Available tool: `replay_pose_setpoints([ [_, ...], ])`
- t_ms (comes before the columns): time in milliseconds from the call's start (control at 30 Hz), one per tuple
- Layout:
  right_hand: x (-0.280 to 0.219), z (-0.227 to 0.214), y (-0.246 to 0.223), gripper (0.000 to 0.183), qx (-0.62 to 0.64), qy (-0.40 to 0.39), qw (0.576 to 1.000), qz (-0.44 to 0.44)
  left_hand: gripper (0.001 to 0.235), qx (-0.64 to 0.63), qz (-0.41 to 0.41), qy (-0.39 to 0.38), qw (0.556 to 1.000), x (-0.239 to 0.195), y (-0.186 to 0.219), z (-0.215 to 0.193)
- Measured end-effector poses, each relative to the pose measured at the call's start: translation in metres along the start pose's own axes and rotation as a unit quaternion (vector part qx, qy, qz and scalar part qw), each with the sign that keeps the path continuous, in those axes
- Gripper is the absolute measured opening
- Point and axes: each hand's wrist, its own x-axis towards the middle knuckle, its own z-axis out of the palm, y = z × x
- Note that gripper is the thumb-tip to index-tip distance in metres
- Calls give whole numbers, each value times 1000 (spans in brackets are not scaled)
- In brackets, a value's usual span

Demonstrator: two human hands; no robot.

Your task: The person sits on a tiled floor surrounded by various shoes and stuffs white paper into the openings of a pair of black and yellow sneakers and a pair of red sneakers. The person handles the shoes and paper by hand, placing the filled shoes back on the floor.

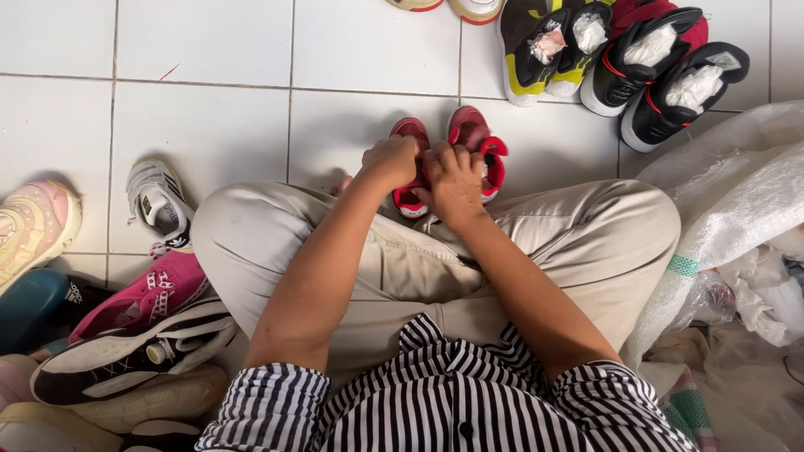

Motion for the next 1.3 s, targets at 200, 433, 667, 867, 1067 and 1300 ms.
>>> replay_pose_setpoints([
  [200, -2, 14, 10, 89, -65, 7, 998, 7, 67, 203, 35, 22, 978, -16, 17, 6],
  [433, -3, 24, 5, 84, -48, 3, 999, 18, 40, 329, 114, 119, 930, -26, 32, 9],
  [667, -4, 27, 10, 80, -36, -21, 999, 34, 22, 196, 18, 20, 980, 3, 4, -6],
  [867, -7, 31, 10, 79, -49, 7, 999, 11, 30, 87, 11, 23, 996, -5, 4, -14],
  [1067, -12, 32, 26, 37, -16, 188, 982, -3, 28, 165, 32, 67, 984, 10, 3, 7],
  [1300, -24, 30, 65, 17, 50, 22, 990, 132, 36, 234, 84, 83, 965, -8, 19, 7],
])
